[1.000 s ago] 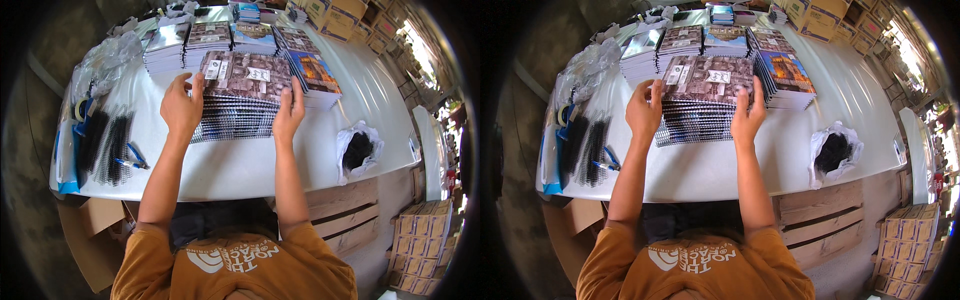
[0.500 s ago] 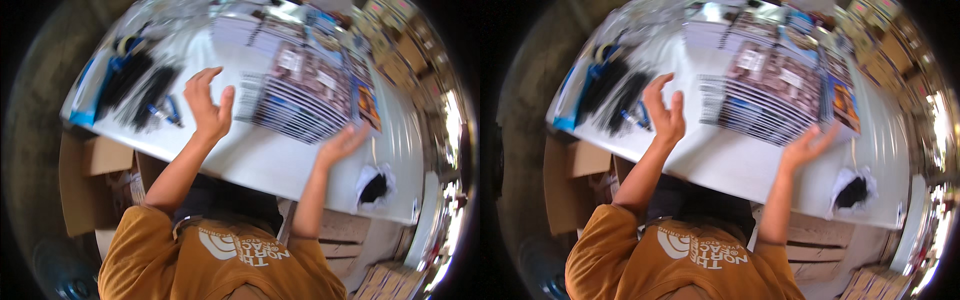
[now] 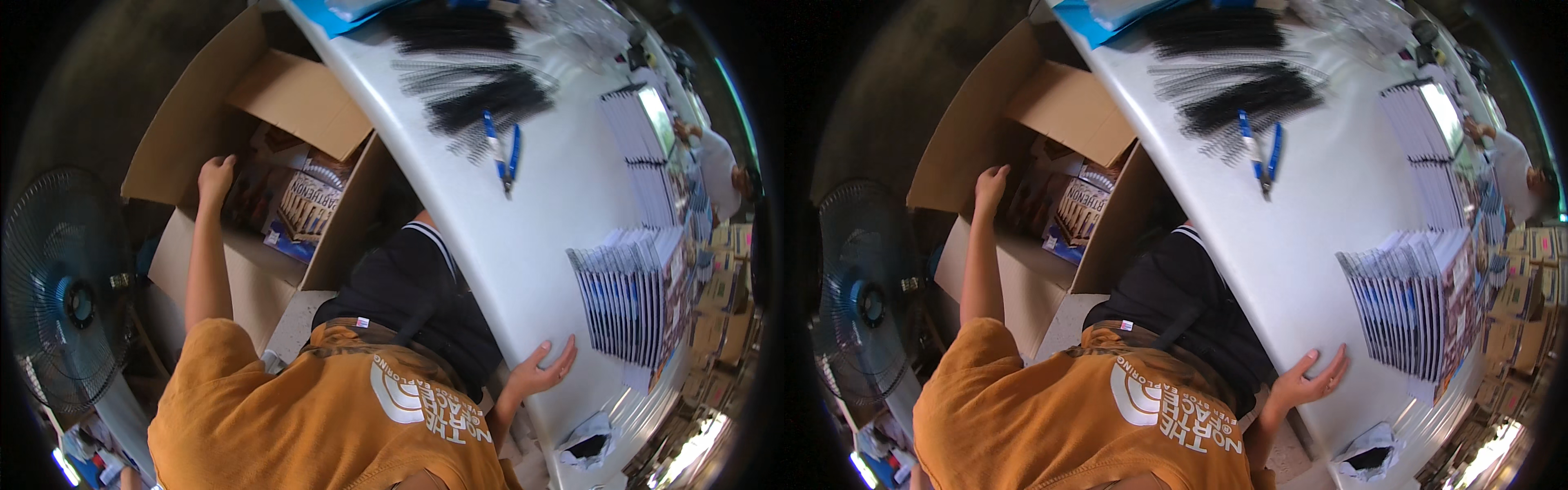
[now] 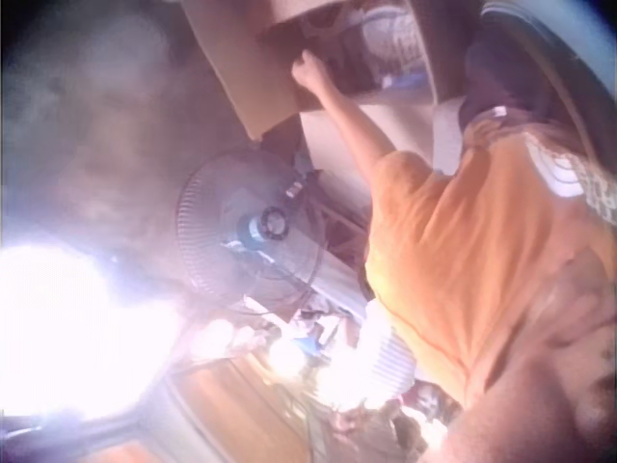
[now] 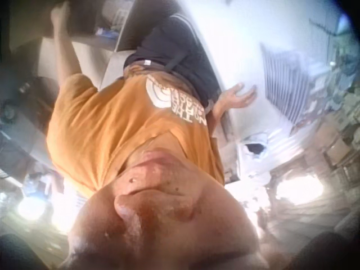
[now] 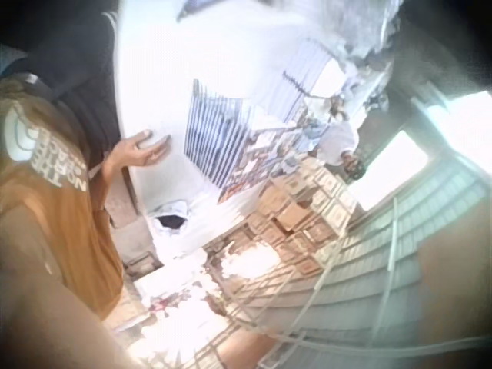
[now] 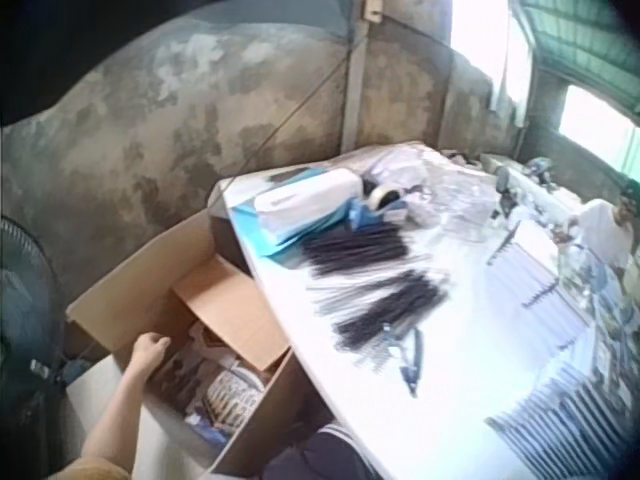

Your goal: The person binds a notepad by inserting a plastic spiral through the pre-punched holes of a paper stack, crimps the ends of the spiral with a tool, and places the completed notepad into a box.

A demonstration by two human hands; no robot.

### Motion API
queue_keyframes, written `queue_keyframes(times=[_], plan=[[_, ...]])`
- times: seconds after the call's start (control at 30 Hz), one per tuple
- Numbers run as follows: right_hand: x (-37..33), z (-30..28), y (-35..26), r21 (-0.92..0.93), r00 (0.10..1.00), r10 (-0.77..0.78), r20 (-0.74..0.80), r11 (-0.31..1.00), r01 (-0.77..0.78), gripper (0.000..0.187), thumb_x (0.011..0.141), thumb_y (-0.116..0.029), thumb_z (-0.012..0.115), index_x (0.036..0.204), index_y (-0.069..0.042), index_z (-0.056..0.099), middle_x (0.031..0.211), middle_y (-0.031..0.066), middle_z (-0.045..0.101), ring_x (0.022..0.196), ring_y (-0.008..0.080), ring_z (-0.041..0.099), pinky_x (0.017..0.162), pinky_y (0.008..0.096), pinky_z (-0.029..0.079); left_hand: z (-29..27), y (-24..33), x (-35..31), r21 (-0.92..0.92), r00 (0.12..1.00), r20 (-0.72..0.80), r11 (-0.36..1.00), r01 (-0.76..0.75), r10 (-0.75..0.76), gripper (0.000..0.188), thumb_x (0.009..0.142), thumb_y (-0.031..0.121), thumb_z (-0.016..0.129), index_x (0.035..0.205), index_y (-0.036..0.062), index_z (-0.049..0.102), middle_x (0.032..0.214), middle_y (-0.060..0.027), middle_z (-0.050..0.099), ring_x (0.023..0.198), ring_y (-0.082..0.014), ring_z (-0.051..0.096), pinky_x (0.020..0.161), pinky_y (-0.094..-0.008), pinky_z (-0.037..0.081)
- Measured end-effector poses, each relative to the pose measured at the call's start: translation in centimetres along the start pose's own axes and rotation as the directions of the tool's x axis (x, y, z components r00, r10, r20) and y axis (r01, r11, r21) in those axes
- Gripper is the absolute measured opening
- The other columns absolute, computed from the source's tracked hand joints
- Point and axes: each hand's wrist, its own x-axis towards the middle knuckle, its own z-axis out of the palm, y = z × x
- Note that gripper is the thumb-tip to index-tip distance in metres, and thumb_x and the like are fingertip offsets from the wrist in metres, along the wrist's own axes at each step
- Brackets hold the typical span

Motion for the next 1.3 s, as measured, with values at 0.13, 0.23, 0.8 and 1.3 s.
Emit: queue_keyframes(times=[0.13, 0.23, 0.8, 1.3], plan=[[-0.7, 0.3, 0.4, -0.023, 0.995, 0.098, -0.012, 0.995, -0.098, 0.040, 0.087, -0.023, 0.054, 0.120, 0.001, 0.052, 0.120, 0.0199, 0.053, 0.114, 0.0371, 0.046, 0.097, 0.0455, 0.034, 6.0, -3.1, 6.2, -0.234, 0.901, 0.301, 0.892, 0.388, -0.313, 0.057, 0.078, 0.041, 0.058, 0.117, -0.0002, 0.056, 0.122, -0.0200, 0.054, 0.113, -0.0315, 0.052, 0.090, -0.0393, 0.042], [-0.2, 0.7, 0.1, -0.056, 0.997, 0.079, 0.013, 0.995, -0.078, 0.039, 0.088, -0.022, 0.052, 0.120, 0.001, 0.053, 0.119, 0.0193, 0.054, 0.113, 0.0355, 0.047, 0.097, 0.0451, 0.035, 11.6, -8.4, 8.3, -0.248, 0.975, 0.182, 0.953, 0.173, -0.130, 0.061, 0.079, 0.044, 0.055, 0.123, 0.0013, 0.051, 0.132, -0.0182, 0.045, 0.120, -0.0305, 0.046, 0.097, -0.0386, 0.037], [-0.6, 1.7, 0.6, -0.080, 0.993, 0.120, 0.014, 0.990, -0.119, 0.036, 0.089, -0.023, 0.047, 0.115, 0.000, 0.058, 0.115, 0.0153, 0.057, 0.107, 0.0294, 0.052, 0.090, 0.0397, 0.042, 14.5, -12.4, 7.3, 0.517, 0.832, 0.548, 0.817, -0.256, -0.086, 0.067, 0.075, 0.052, 0.056, 0.119, 0.0013, 0.054, 0.123, -0.0211, 0.052, 0.117, -0.0334, 0.048, 0.100, -0.0403, 0.035], [-0.8, 1.8, 0.1, -0.039, 0.999, 0.026, -0.020, 0.999, -0.027, 0.030, 0.090, -0.020, 0.044, 0.104, 0.000, 0.062, 0.109, 0.0154, 0.062, 0.101, 0.0304, 0.056, 0.091, 0.0408, 0.040, 14.7, -17.4, 11.5, 0.035, 0.867, 0.489, 0.996, 0.086, -0.092, 0.047, 0.080, 0.044, 0.060, 0.100, 0.0021, 0.065, 0.094, -0.0063, 0.064, 0.084, -0.0152, 0.057, 0.078, -0.0314, 0.046]])
